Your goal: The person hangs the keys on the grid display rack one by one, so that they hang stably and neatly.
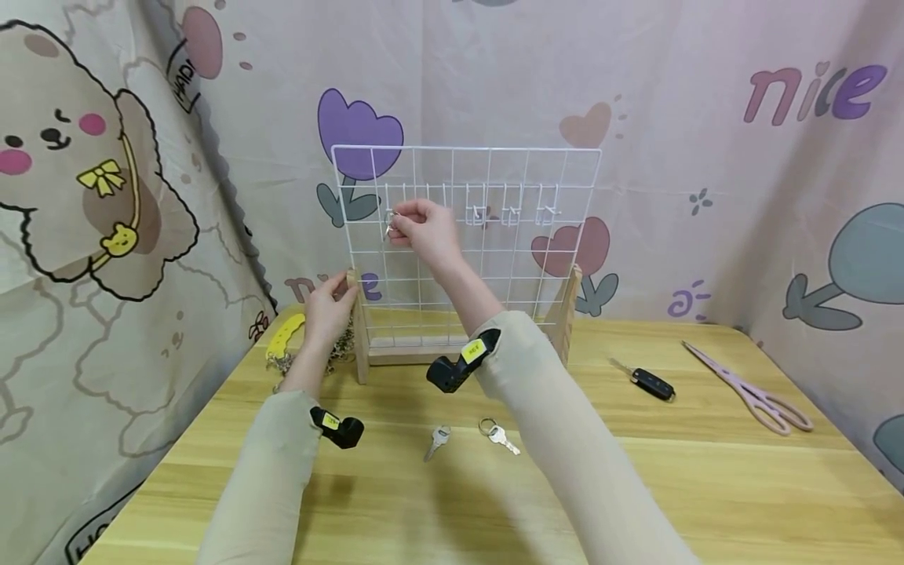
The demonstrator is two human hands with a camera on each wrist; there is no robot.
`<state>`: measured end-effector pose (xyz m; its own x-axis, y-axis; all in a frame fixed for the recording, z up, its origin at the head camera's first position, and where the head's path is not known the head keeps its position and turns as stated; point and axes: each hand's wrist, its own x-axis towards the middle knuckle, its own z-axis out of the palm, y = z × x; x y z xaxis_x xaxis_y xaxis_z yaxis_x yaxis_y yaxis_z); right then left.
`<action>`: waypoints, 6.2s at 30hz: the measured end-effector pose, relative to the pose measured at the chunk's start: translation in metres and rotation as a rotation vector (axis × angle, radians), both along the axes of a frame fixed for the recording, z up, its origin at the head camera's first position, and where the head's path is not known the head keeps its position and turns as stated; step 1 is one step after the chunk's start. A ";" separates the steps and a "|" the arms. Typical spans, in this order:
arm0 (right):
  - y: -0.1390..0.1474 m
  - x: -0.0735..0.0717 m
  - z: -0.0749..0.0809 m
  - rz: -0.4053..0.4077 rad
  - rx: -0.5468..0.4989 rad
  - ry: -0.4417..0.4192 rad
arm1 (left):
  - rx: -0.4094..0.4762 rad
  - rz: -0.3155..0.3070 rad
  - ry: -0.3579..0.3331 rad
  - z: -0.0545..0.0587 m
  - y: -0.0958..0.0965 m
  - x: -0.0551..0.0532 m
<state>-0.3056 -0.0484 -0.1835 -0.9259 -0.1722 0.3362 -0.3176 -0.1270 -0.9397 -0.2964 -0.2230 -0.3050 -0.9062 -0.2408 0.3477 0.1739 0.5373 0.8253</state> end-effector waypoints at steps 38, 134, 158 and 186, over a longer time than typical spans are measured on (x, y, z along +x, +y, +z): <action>0.072 0.014 -0.169 0.105 0.291 -0.206 | 0.006 -0.006 -0.004 -0.001 0.000 -0.001; 0.097 0.037 -0.196 0.291 0.656 0.067 | -0.002 0.001 -0.006 0.000 0.001 0.001; 0.094 0.009 -0.106 0.102 0.516 0.087 | 0.030 -0.005 0.008 0.002 0.002 0.003; 0.056 0.006 -0.005 -0.135 0.100 0.179 | 0.022 0.002 0.034 0.003 0.003 0.000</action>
